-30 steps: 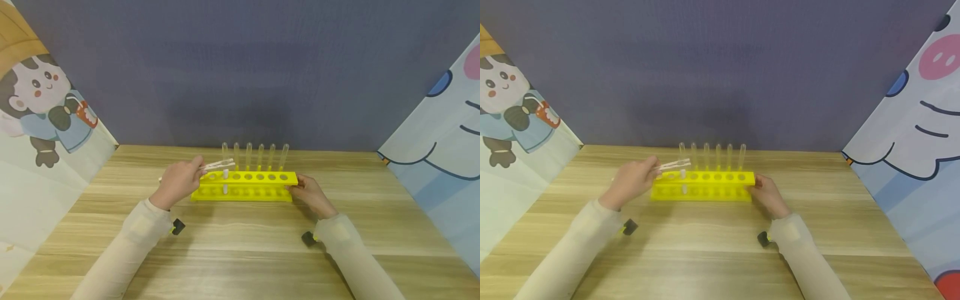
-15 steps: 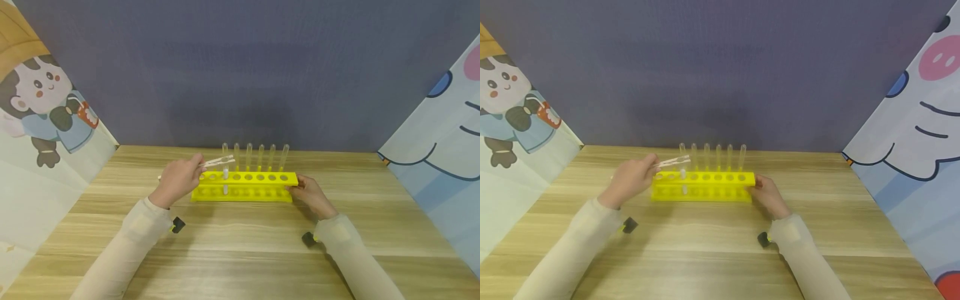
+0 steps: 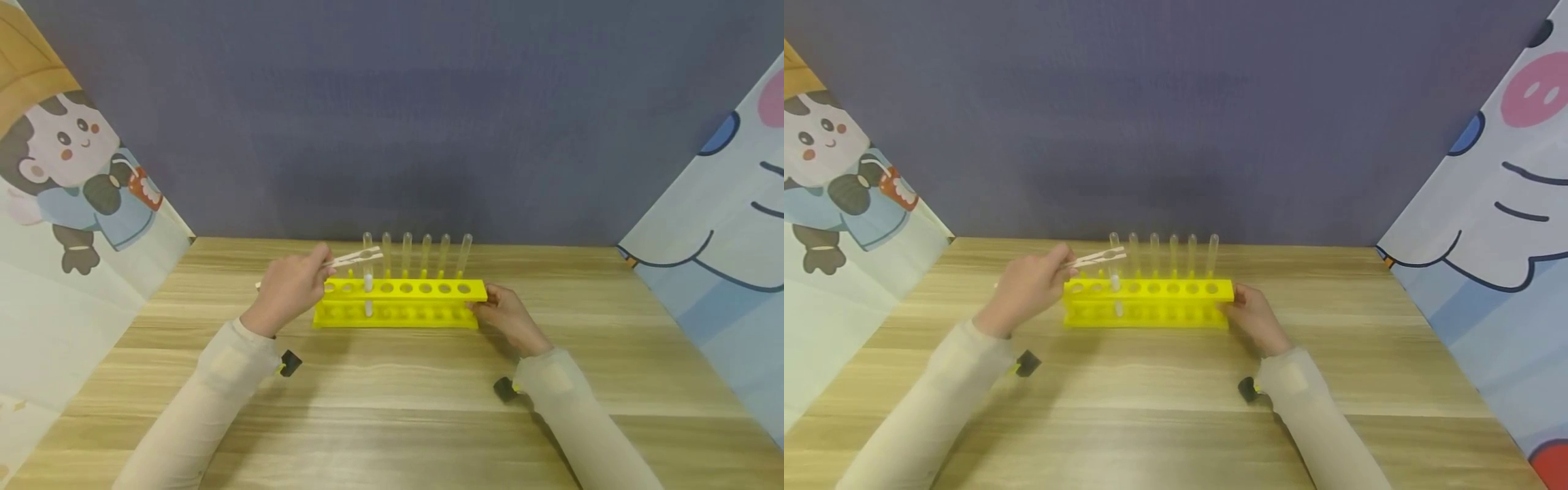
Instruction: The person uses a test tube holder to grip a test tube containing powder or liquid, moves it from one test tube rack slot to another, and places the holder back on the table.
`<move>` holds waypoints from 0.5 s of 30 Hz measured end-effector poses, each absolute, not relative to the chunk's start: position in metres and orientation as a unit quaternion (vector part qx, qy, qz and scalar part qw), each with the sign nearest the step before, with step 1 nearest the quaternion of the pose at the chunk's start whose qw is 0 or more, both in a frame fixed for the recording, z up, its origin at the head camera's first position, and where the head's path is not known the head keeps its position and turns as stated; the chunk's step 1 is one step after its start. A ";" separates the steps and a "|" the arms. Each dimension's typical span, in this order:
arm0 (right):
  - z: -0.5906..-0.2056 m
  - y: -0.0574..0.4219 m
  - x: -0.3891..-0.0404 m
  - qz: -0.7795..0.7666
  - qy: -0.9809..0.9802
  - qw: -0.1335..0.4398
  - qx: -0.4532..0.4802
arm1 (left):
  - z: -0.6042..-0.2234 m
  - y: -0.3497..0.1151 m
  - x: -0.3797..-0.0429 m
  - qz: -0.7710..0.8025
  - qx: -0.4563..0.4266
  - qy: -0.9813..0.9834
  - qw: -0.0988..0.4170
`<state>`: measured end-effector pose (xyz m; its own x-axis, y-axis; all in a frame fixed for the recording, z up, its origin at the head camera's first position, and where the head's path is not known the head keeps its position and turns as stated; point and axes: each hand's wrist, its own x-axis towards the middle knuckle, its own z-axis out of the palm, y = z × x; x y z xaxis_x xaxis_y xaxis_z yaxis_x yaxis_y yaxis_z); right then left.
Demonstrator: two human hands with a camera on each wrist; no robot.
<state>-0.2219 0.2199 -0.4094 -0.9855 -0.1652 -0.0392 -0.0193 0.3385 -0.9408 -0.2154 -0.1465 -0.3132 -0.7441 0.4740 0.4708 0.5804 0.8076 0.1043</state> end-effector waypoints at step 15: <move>-0.407 0.220 -0.222 -0.567 0.819 0.063 -0.060 | -0.311 -0.147 -0.218 -0.123 -0.282 -0.918 0.250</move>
